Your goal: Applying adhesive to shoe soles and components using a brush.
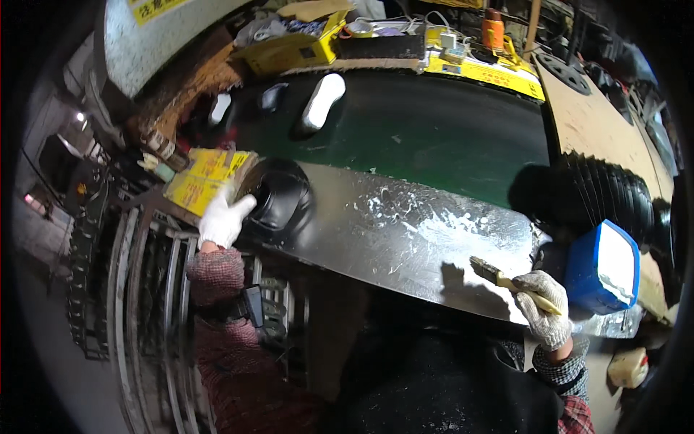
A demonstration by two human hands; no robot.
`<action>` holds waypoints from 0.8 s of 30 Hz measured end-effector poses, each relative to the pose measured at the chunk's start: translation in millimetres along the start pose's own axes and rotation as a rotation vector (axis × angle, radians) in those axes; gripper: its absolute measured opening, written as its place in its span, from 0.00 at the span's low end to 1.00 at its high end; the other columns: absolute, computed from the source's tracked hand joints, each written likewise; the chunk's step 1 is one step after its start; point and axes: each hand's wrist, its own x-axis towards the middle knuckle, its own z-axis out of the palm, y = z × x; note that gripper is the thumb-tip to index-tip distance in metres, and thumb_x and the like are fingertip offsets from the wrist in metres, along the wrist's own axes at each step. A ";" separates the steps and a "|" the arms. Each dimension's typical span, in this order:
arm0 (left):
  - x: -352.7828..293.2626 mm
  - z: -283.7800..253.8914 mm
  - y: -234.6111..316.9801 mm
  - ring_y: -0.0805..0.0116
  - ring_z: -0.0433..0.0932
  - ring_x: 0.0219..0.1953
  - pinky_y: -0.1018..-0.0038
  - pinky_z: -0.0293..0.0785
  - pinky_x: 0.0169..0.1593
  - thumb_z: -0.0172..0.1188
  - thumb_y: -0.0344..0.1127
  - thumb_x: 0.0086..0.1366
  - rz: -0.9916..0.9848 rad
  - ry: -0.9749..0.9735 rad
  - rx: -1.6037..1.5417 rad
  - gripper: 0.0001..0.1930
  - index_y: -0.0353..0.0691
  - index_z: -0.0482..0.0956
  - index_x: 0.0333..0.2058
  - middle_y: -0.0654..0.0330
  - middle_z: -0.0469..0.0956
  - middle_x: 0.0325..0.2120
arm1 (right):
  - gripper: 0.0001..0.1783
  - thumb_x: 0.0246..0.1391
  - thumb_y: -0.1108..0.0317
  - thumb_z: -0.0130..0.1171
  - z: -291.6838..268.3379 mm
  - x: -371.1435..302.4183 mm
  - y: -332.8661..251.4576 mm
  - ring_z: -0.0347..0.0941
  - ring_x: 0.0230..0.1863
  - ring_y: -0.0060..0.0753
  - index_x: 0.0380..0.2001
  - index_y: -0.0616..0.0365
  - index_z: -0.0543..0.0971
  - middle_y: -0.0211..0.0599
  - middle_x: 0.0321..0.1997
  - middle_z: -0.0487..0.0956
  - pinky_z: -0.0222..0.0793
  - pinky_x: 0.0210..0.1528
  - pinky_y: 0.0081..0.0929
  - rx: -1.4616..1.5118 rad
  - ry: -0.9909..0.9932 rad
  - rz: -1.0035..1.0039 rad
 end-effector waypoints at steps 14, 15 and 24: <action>-64.3 -21.3 -102.2 0.63 0.72 0.54 0.69 0.69 0.56 0.46 0.43 0.72 0.566 0.896 1.954 0.27 0.37 0.59 0.65 0.51 0.70 0.57 | 0.10 0.60 0.69 0.60 -168.6 -75.2 -2.5 0.75 0.31 0.21 0.40 0.66 0.80 0.31 0.31 0.80 0.69 0.31 0.14 -0.077 0.919 0.039; -63.8 -18.7 -55.1 0.64 0.74 0.51 0.70 0.73 0.52 0.46 0.44 0.72 0.693 1.099 2.164 0.26 0.37 0.59 0.64 0.50 0.73 0.53 | 0.10 0.59 0.68 0.61 -182.9 -84.6 0.1 0.75 0.29 0.21 0.39 0.64 0.81 0.31 0.28 0.80 0.69 0.30 0.15 -0.146 0.911 0.132; -193.0 146.3 164.0 0.63 0.78 0.50 0.71 0.80 0.46 0.52 0.27 0.68 0.363 1.749 4.283 0.22 0.36 0.65 0.60 0.53 0.74 0.54 | 0.09 0.50 0.74 0.68 -184.3 -116.3 14.9 0.77 0.31 0.27 0.35 0.64 0.81 0.36 0.31 0.82 0.71 0.36 0.20 -0.522 0.851 -0.022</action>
